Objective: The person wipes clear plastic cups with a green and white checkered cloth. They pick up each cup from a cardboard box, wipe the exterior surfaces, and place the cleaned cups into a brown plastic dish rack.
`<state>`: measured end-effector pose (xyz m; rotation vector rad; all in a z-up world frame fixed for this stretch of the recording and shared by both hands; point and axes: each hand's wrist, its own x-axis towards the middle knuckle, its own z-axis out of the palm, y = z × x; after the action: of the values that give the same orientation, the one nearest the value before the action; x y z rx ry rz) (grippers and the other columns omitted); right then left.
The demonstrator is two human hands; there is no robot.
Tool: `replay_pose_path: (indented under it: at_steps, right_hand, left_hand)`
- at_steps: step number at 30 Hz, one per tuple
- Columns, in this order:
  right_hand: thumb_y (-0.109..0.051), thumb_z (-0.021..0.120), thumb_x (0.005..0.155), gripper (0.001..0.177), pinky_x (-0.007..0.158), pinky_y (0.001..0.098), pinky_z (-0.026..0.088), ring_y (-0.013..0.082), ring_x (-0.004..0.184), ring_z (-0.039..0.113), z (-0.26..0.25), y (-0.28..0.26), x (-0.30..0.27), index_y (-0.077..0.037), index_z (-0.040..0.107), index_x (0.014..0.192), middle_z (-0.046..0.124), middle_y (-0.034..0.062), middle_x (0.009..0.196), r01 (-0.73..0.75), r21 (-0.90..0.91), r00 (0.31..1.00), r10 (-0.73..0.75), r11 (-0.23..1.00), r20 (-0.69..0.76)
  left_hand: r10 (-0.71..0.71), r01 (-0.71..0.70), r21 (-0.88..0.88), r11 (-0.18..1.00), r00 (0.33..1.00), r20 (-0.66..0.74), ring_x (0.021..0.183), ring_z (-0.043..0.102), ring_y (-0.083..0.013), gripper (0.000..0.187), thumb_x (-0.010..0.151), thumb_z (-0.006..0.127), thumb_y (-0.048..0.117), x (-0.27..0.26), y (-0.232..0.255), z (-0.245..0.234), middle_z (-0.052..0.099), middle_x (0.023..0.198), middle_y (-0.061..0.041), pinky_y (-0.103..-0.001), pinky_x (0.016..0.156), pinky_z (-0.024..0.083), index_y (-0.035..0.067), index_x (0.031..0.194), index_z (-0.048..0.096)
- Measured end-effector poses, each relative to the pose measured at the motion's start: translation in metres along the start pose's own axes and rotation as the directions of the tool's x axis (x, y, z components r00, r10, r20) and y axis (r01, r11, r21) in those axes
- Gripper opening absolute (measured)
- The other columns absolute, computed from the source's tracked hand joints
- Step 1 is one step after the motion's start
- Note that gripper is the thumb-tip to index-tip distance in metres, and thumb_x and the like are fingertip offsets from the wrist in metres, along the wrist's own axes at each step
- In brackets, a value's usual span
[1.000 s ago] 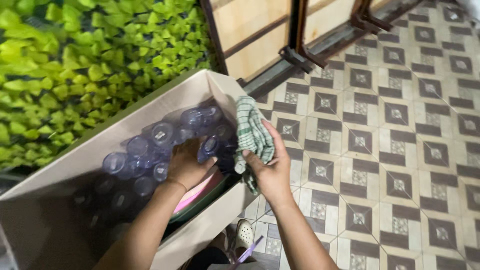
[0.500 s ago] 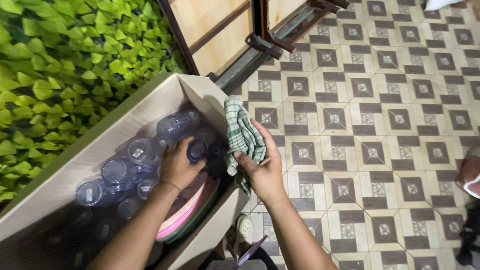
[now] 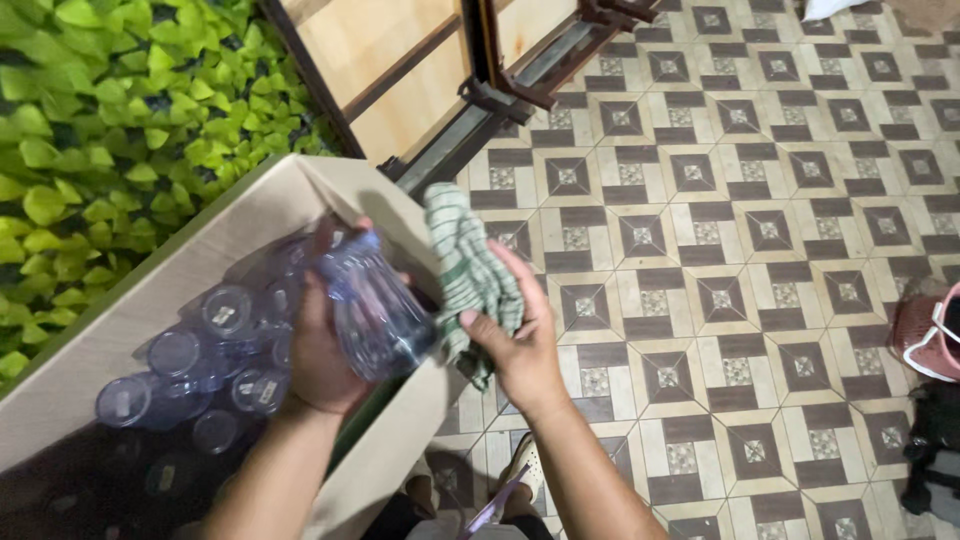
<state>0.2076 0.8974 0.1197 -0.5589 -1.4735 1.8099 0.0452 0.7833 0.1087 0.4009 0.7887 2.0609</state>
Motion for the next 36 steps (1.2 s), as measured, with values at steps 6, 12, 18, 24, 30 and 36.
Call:
replay_pose_path:
  at_steps: [6,12,18,24,30,36]
  right_hand:
    - [-0.009,0.059,0.104,0.041,0.121,0.0378,0.036,0.0298,0.144,0.051,-0.044,-0.030,-0.008,-0.004,0.060,0.145,0.054,0.0181,0.152,0.172,-0.416,0.981,-0.194,0.893,-0.013]
    - [-0.007,0.067,0.094,0.038,0.111,0.0397,0.050,0.0324,0.131,0.063,-0.079,-0.055,-0.044,-0.008,0.069,0.132,0.065,0.0147,0.139,0.301,-0.664,0.935,-0.350,0.685,0.063]
    - [-0.008,0.074,0.088,0.038,0.096,0.0394,0.055,0.0335,0.116,0.067,-0.087,-0.081,-0.041,-0.011,0.071,0.126,0.066,0.0145,0.129,0.320,-0.786,0.896,-0.438,0.529,0.071]
    - [-0.005,0.070,0.094,0.043,0.089,0.0380,0.057,0.0281,0.105,0.070,-0.092,-0.094,-0.033,-0.007,0.064,0.137,0.066,0.0136,0.116,0.255,-0.675,0.904,-0.418,0.693,-0.088]
    - [-0.002,0.077,0.073,0.047,0.088,0.0396,0.055,0.0310,0.105,0.066,-0.085,-0.084,-0.059,-0.014,0.072,0.119,0.065,0.0133,0.111,0.326,-0.774,0.907,-0.411,0.543,0.094]
    - [0.002,0.072,0.087,0.043,0.107,0.0397,0.053,0.0355,0.127,0.064,-0.074,-0.087,-0.027,-0.006,0.062,0.128,0.062,0.0188,0.136,0.345,-0.655,0.874,-0.485,0.672,-0.038]
  left_hand:
    - [-0.162,0.141,0.295,0.945,0.986,0.048,0.128,0.054,-0.0210,0.081,0.103,0.045,0.053,-0.009,-0.066,0.054,0.047,0.144,-0.013,-0.035,0.104,0.050,0.011,0.165,0.014]
    - [-0.113,0.108,0.292,0.950,0.994,-0.001,0.116,0.063,-0.0246,0.088,0.095,0.050,0.062,0.018,-0.090,0.084,0.054,0.131,-0.017,-0.038,0.096,0.057,0.008,0.158,0.022]
    - [-0.144,0.090,0.308,0.947,0.977,0.155,0.103,0.066,-0.0240,0.071,0.099,0.058,0.057,0.030,-0.110,0.106,0.061,0.121,-0.016,-0.040,0.087,0.058,0.000,0.140,0.045]
    - [-0.160,0.105,0.434,0.895,0.983,0.092,0.105,0.062,-0.0166,0.072,0.099,0.051,0.059,0.001,-0.105,0.142,0.060,0.122,-0.010,-0.032,0.089,0.056,0.003,0.144,0.045]
    - [-0.057,-0.017,0.584,0.812,0.993,0.107,0.106,0.065,-0.0186,0.071,0.102,0.033,0.059,0.015,-0.080,0.137,0.060,0.123,-0.010,-0.035,0.089,0.058,0.005,0.148,0.038]
    - [-0.021,-0.126,0.590,0.798,0.972,0.235,0.121,0.058,-0.0191,0.057,0.108,0.033,0.045,0.004,-0.085,0.134,0.056,0.133,-0.011,-0.035,0.106,0.049,0.002,0.145,0.040]
